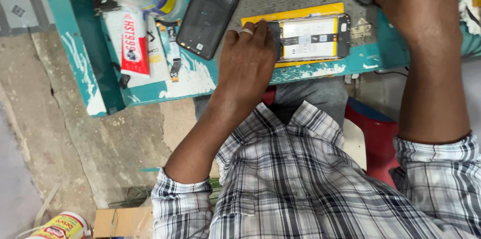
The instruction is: The person cleans the internal components of a disassembled smartphone, pouring liquid onto the open body, scrubbing it with a brush, and wiping it with a cloth. They then align the back cover and press it onto the phone body while it rests on the workbench.
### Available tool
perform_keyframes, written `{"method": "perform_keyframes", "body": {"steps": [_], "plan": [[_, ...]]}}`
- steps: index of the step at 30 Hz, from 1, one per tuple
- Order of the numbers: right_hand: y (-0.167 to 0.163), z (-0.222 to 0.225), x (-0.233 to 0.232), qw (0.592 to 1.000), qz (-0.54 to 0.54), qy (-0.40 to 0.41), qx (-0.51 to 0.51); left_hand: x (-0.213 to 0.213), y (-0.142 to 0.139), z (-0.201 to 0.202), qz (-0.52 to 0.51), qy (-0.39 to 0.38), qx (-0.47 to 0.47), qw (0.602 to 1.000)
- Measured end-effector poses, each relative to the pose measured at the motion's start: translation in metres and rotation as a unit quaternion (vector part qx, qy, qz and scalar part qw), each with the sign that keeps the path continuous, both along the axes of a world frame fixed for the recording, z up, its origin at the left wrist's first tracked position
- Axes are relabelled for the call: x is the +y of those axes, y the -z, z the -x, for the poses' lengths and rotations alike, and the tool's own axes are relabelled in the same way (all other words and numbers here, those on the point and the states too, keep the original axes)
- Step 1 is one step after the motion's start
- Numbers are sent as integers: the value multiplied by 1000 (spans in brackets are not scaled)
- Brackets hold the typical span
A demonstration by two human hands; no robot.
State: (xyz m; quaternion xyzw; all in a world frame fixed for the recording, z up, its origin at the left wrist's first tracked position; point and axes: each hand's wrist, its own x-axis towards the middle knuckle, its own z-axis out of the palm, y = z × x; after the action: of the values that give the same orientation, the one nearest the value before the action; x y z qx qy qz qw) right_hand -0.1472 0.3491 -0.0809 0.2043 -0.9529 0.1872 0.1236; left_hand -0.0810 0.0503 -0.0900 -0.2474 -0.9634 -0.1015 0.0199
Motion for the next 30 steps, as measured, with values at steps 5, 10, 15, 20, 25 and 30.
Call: {"method": "perform_keyframes", "body": {"steps": [5,10,15,20,25,30], "plan": [[-11,3,-8,998,-55,11,-2,-3,1,-10,-55,-14,33,998],[-8,12,-23,987,122,68,-74,-13,7,-21,-118,-38,7,992],[-7,17,-72,959,254,34,-123,-23,17,-28,-150,-53,-43,986],[-14,21,-173,961,164,-220,-46,-31,23,-34,-157,-80,-37,984],[-19,29,-243,971,90,-206,-82,-48,24,-34,-153,-90,-47,983],[-14,32,-274,972,60,-205,-101,-68,27,-34,-189,-77,-34,978]]}}
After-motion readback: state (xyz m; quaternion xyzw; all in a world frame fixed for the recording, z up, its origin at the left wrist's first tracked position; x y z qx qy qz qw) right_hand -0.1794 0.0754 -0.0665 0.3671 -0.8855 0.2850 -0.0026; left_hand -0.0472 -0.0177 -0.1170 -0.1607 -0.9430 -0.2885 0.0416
